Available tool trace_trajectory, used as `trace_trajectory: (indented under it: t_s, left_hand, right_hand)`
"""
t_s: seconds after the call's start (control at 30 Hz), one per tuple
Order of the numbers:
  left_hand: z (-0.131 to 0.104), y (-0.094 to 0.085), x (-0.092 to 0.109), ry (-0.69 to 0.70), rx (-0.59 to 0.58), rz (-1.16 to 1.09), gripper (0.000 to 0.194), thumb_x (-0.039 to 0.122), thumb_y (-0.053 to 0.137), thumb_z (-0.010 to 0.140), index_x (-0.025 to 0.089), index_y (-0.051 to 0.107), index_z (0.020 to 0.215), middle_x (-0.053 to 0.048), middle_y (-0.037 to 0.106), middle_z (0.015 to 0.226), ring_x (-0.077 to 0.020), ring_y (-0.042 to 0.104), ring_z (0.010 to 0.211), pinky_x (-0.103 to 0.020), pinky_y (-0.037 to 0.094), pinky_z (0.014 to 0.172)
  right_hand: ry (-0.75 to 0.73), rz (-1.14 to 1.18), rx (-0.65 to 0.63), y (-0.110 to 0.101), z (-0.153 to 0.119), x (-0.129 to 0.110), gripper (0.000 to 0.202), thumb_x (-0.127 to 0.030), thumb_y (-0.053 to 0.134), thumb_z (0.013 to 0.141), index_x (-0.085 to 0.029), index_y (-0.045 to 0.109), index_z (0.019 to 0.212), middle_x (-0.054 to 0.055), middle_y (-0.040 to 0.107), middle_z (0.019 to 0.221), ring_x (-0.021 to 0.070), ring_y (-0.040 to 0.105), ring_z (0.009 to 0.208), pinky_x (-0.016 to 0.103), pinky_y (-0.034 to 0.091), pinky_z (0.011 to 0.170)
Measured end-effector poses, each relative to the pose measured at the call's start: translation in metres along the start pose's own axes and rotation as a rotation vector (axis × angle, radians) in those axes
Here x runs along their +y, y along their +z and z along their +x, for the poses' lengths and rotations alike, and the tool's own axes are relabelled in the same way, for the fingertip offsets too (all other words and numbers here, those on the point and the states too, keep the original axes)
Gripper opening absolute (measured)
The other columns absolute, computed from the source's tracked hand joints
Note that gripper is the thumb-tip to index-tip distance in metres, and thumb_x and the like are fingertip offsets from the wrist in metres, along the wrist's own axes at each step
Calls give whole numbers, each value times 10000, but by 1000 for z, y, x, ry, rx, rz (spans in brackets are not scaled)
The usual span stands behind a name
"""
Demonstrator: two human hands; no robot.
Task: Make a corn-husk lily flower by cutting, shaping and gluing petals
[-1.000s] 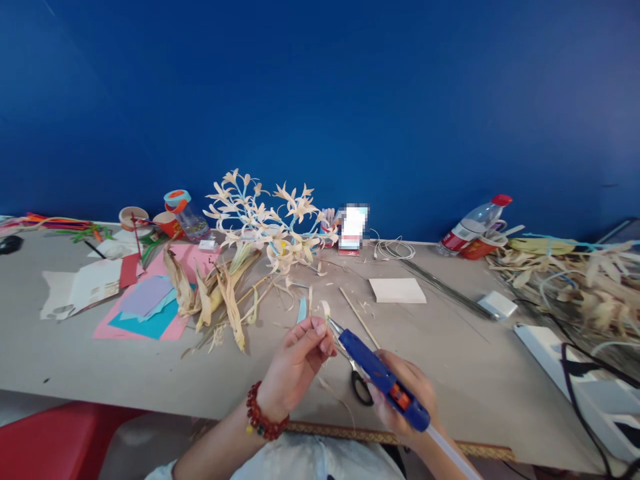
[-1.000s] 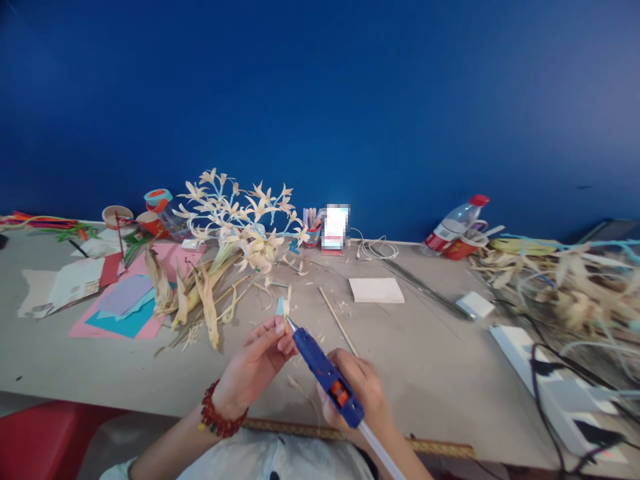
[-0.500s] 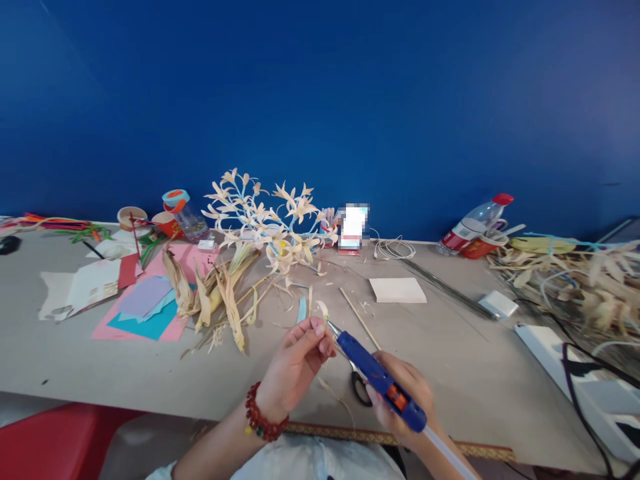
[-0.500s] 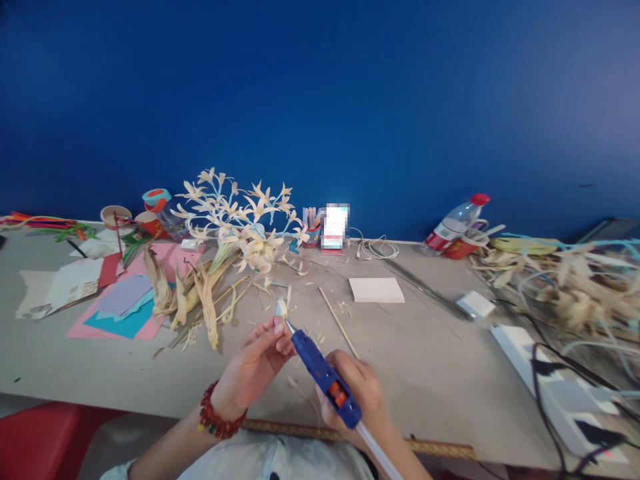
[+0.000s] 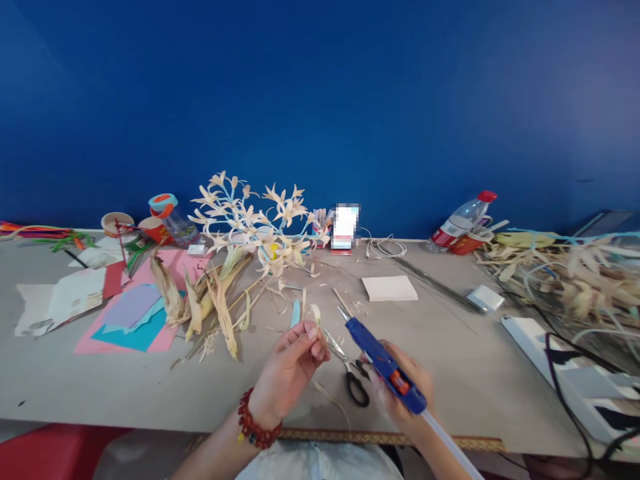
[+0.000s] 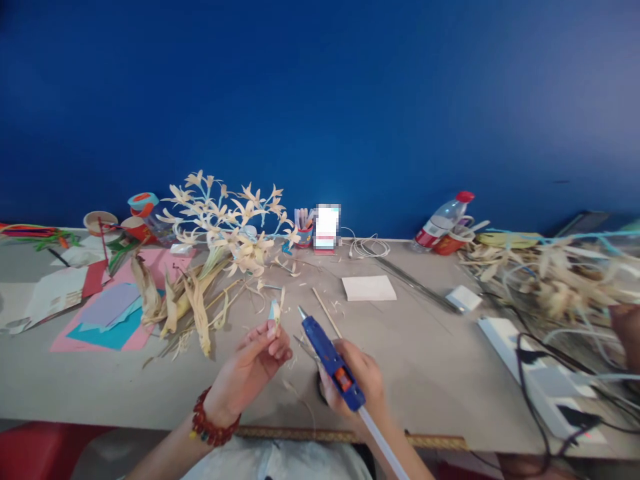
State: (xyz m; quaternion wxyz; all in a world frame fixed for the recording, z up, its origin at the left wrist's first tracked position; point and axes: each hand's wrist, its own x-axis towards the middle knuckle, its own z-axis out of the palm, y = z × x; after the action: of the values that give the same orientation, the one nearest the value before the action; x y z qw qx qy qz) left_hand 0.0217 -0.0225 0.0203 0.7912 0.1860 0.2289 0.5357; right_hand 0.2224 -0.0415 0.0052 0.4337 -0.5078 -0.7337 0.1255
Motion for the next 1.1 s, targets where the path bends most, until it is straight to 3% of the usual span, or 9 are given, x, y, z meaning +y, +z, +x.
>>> trace_trajectory:
  t_s: [0.1, 0.17, 0.3, 0.43, 0.57, 0.77, 0.9, 1.0, 1.1]
  left_hand:
    - [0, -8, -1, -2, 7, 2, 135, 207, 641, 883, 152, 594, 769, 18, 487, 647, -101, 438, 629, -268, 391, 697]
    - [0, -14, -2, -16, 22, -3, 143, 209, 645, 882, 150, 591, 762, 19, 481, 656, -100, 437, 634, -270, 399, 705]
    - [0, -29, -4, -51, 82, 4, 154, 222, 688, 850, 142, 600, 753, 21, 480, 658, -97, 443, 636, -269, 412, 702]
    - [1, -42, -4, -35, 121, 26, 159, 235, 717, 826, 139, 615, 749, 22, 498, 651, -97, 457, 632, -267, 420, 693]
    - [3, -46, 8, 44, 166, 47, 164, 234, 712, 829, 144, 613, 735, 20, 509, 656, -101, 473, 650, -267, 435, 707]
    - [1, -59, 50, 307, 248, 92, 171, 223, 735, 803, 160, 600, 719, 23, 511, 665, -110, 483, 668, -275, 461, 702]
    - [-3, -73, 61, 502, 402, 55, 183, 226, 765, 769, 163, 604, 708, 34, 513, 670, -101, 487, 668, -263, 473, 701]
    - [-2, -69, 48, 421, 391, 28, 203, 234, 763, 771, 166, 590, 689, 33, 506, 665, -105, 484, 661, -265, 474, 682]
    - [-2, -59, 30, 306, 331, 26, 215, 237, 763, 770, 162, 586, 675, 24, 514, 680, -108, 488, 663, -272, 471, 675]
  right_hand:
    - [-31, -114, 37, -6, 8, 26, 201, -307, 508, 859, -215, 558, 1030, 52, 704, 774, 200, 681, 624, 285, 538, 591]
    - [29, -275, -7, -12, 17, 50, 206, -347, 526, 863, -211, 555, 1015, 57, 704, 796, 203, 675, 624, 273, 503, 564]
    - [256, -667, -239, -25, 32, 98, 232, -372, 516, 878, -207, 548, 1039, 94, 704, 947, 227, 675, 666, 274, 401, 515]
    - [272, -704, -321, -32, 38, 126, 215, -368, 528, 871, -219, 551, 1025, 85, 680, 1049, 219, 663, 673, 266, 334, 491]
    - [252, -678, -409, -34, 40, 142, 239, -371, 526, 869, -205, 577, 1034, 103, 653, 1091, 213, 654, 688, 285, 379, 535]
    - [145, -510, -541, -59, 52, 142, 264, -444, 609, 830, -219, 650, 964, 95, 660, 1057, 244, 665, 833, 326, 484, 705]
    - [182, -409, -451, -63, 77, 117, 285, -459, 545, 885, -209, 647, 977, 88, 687, 979, 222, 653, 731, 332, 485, 656]
    - [157, -275, -402, -29, 112, 94, 246, -377, 495, 929, -200, 653, 994, 68, 700, 890, 205, 636, 706, 324, 481, 662]
    - [95, -192, -492, 27, 152, 81, 154, -288, 568, 905, -207, 682, 972, 42, 716, 947, 186, 658, 806, 286, 497, 727]
